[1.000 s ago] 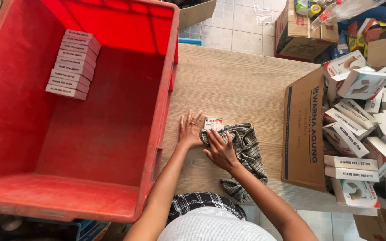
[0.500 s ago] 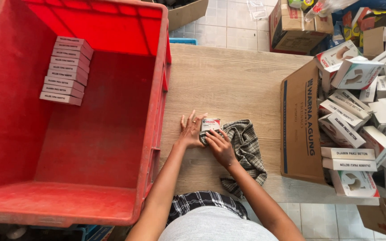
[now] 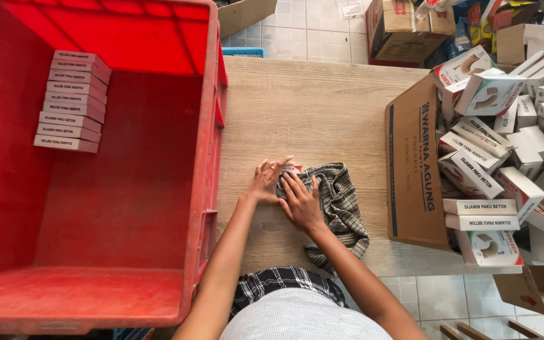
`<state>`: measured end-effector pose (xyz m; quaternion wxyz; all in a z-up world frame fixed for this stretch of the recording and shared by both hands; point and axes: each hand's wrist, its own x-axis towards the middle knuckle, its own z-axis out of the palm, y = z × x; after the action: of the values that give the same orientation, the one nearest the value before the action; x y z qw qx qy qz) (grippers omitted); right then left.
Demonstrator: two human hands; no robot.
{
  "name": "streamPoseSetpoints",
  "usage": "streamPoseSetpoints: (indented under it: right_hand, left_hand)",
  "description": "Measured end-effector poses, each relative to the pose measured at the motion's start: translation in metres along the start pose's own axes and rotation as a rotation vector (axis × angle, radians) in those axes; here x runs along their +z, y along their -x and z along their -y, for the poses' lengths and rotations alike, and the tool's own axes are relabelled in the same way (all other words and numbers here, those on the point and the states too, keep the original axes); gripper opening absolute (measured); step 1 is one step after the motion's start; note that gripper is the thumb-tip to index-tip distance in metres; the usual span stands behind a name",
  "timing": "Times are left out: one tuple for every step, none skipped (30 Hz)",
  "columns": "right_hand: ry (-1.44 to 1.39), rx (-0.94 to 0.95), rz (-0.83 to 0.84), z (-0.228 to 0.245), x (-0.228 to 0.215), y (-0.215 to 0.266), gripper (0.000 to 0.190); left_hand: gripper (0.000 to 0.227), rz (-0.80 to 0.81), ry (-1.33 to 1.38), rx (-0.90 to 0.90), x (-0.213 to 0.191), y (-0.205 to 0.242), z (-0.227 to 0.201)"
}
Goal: The person wipes small white boxes with a checkered cloth on a wooden table and places them into a red plastic bin. The person repeats this process for several boxes, taking them from a larger cardboard box and stacking them neatly in the red bin.
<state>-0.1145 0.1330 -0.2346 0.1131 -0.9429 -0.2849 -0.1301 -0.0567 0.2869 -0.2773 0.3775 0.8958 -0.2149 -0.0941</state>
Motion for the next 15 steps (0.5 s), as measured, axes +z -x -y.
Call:
streamPoseSetpoints:
  right_hand:
    - [0.001, 0.001, 0.001, 0.001, 0.003, -0.001, 0.047]
    - [0.020, -0.008, -0.019, 0.001, 0.006, -0.004, 0.047]
    - [0.039, -0.017, -0.038, 0.002, 0.008, -0.007, 0.048]
    - [0.040, -0.015, -0.041, 0.001, 0.009, -0.003, 0.048]
    - [0.053, -0.082, -0.058, 0.000, 0.010, 0.002, 0.047]
    - [0.065, -0.154, -0.075, 0.000, 0.012, 0.006, 0.047]
    - [0.063, -0.156, -0.077, -0.003, 0.015, 0.006, 0.047]
    - [0.069, -0.180, -0.074, -0.007, 0.017, 0.008, 0.046]
    - [0.076, -0.205, -0.072, -0.010, 0.020, 0.009, 0.045]
    - [0.075, -0.208, -0.069, -0.012, 0.023, 0.003, 0.045]
    - [0.089, -0.146, -0.073, -0.014, 0.025, -0.003, 0.046]
    - [0.102, -0.084, -0.078, -0.017, 0.028, -0.008, 0.047]
    - [0.102, -0.087, -0.075, -0.013, 0.025, -0.008, 0.047]
    - [0.120, -0.071, -0.064, -0.007, 0.024, -0.007, 0.050]
    - [0.138, -0.056, -0.053, -0.001, 0.022, -0.007, 0.053]
  left_hand:
    - [0.131, 0.001, 0.001, 0.001, -0.001, 0.005, -0.001]
    - [0.128, -0.022, 0.055, -0.017, -0.003, 0.008, -0.002]
    - [0.125, -0.044, 0.108, -0.035, -0.006, 0.011, -0.003]
    - [0.125, -0.044, 0.106, -0.033, -0.010, 0.015, -0.006]
    - [0.127, -0.071, 0.143, -0.053, -0.015, 0.019, -0.009]
    - [0.129, -0.101, 0.179, -0.076, -0.020, 0.024, -0.011]
    - [0.129, -0.103, 0.177, -0.078, -0.022, 0.024, -0.012]
    - [0.129, -0.102, 0.175, -0.093, -0.024, 0.025, -0.014]
    - [0.130, -0.100, 0.174, -0.109, -0.025, 0.026, -0.015]
    - [0.130, -0.102, 0.177, -0.112, -0.025, 0.026, -0.015]
    - [0.129, -0.102, 0.168, -0.117, -0.026, 0.025, -0.015]
    - [0.128, -0.100, 0.159, -0.121, -0.026, 0.025, -0.015]
    - [0.128, -0.102, 0.162, -0.123, -0.019, 0.022, -0.010]
    - [0.126, -0.131, 0.123, -0.118, -0.014, 0.022, -0.004]
    - [0.124, -0.161, 0.084, -0.112, -0.008, 0.022, 0.001]
